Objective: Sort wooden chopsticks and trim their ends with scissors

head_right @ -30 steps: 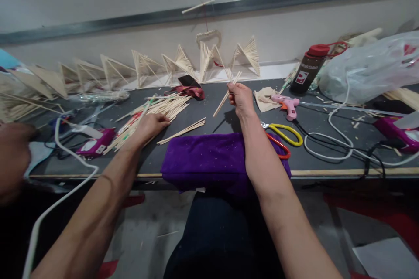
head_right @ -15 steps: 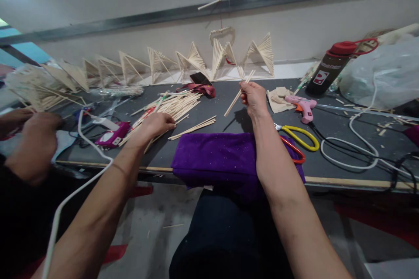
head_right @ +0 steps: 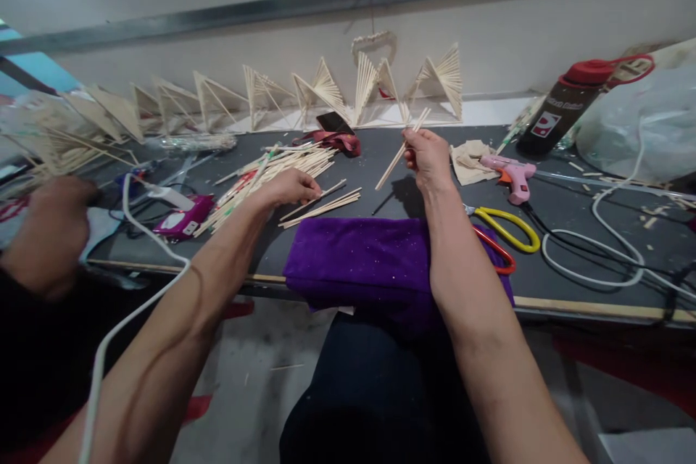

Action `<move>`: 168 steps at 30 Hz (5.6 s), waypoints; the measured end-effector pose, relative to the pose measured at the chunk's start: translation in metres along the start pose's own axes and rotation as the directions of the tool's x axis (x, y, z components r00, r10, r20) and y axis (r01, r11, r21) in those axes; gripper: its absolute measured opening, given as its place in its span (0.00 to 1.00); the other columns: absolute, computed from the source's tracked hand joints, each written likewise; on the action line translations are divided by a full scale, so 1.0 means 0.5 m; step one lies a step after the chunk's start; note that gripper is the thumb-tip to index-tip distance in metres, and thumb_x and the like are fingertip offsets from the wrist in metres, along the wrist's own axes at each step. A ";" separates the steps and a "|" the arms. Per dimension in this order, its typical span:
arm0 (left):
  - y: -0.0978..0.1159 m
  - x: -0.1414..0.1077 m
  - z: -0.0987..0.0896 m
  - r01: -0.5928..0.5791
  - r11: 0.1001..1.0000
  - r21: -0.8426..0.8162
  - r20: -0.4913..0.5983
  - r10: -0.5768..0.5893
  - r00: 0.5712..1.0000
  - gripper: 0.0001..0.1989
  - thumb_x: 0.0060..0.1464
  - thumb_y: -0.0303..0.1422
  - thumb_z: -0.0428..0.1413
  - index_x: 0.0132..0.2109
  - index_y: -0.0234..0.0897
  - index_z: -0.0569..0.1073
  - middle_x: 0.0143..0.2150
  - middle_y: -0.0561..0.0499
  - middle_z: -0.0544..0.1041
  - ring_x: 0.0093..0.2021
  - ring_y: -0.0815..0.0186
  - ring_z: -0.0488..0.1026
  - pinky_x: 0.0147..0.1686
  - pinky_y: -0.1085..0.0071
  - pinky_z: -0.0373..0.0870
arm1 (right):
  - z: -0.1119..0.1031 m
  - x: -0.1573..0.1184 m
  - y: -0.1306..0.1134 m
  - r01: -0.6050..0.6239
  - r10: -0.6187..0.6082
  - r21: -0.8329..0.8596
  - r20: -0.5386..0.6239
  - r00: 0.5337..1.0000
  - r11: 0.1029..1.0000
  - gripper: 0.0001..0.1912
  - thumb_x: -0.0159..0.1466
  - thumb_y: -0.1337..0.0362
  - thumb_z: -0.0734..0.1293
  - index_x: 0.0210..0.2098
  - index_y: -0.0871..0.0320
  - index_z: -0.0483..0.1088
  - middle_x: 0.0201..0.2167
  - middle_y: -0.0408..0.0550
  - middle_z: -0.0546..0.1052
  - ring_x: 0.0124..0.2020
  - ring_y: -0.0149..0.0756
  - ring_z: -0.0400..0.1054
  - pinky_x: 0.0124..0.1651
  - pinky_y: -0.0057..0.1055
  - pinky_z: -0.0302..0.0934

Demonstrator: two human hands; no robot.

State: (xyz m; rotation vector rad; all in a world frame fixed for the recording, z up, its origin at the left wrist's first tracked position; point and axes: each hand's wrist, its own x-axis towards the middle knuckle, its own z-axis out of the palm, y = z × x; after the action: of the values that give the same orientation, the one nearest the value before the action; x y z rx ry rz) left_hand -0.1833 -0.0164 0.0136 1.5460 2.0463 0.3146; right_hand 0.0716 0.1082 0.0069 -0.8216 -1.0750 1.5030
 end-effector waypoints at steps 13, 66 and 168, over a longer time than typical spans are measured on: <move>0.006 0.003 0.015 0.046 0.999 -0.013 0.058 -0.045 0.997 0.09 0.42 0.30 0.56 0.33 0.31 0.76 0.22 0.49 0.73 0.22 0.70 0.69 0.24 0.75 0.67 | 0.004 -0.003 0.000 0.000 -0.001 -0.042 -0.007 1.000 0.999 0.08 0.53 0.64 0.68 0.24 0.60 0.64 0.17 0.36 0.65 0.14 0.19 0.57 0.12 0.17 0.46; 0.072 -0.045 0.089 -0.045 0.784 0.619 -0.326 0.308 0.894 0.13 0.53 0.24 0.44 0.36 0.29 0.73 0.34 0.38 0.74 0.36 0.54 0.73 0.32 0.64 0.64 | 0.008 -0.006 -0.002 0.016 -0.016 -0.012 0.017 1.000 1.000 0.10 0.50 0.61 0.68 0.24 0.61 0.64 0.18 0.37 0.65 0.14 0.18 0.56 0.14 0.18 0.44; 0.108 0.003 0.114 -0.493 0.510 -0.705 -0.458 0.203 0.865 0.17 0.45 0.41 0.60 0.38 0.33 0.77 0.30 0.49 0.78 0.33 0.63 0.74 0.36 0.67 0.71 | 0.062 -0.047 0.030 0.471 -0.226 -0.439 0.501 0.836 0.765 0.14 0.55 0.56 0.65 0.31 0.60 0.76 0.22 0.43 0.72 0.19 0.26 0.62 0.23 0.23 0.56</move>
State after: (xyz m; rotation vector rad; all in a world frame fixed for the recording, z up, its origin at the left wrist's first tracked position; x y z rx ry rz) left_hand -0.1079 -0.0060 -0.0069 1.3048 1.3597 1.5343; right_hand 0.0426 0.0786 0.0032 -0.6173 -1.9399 1.0584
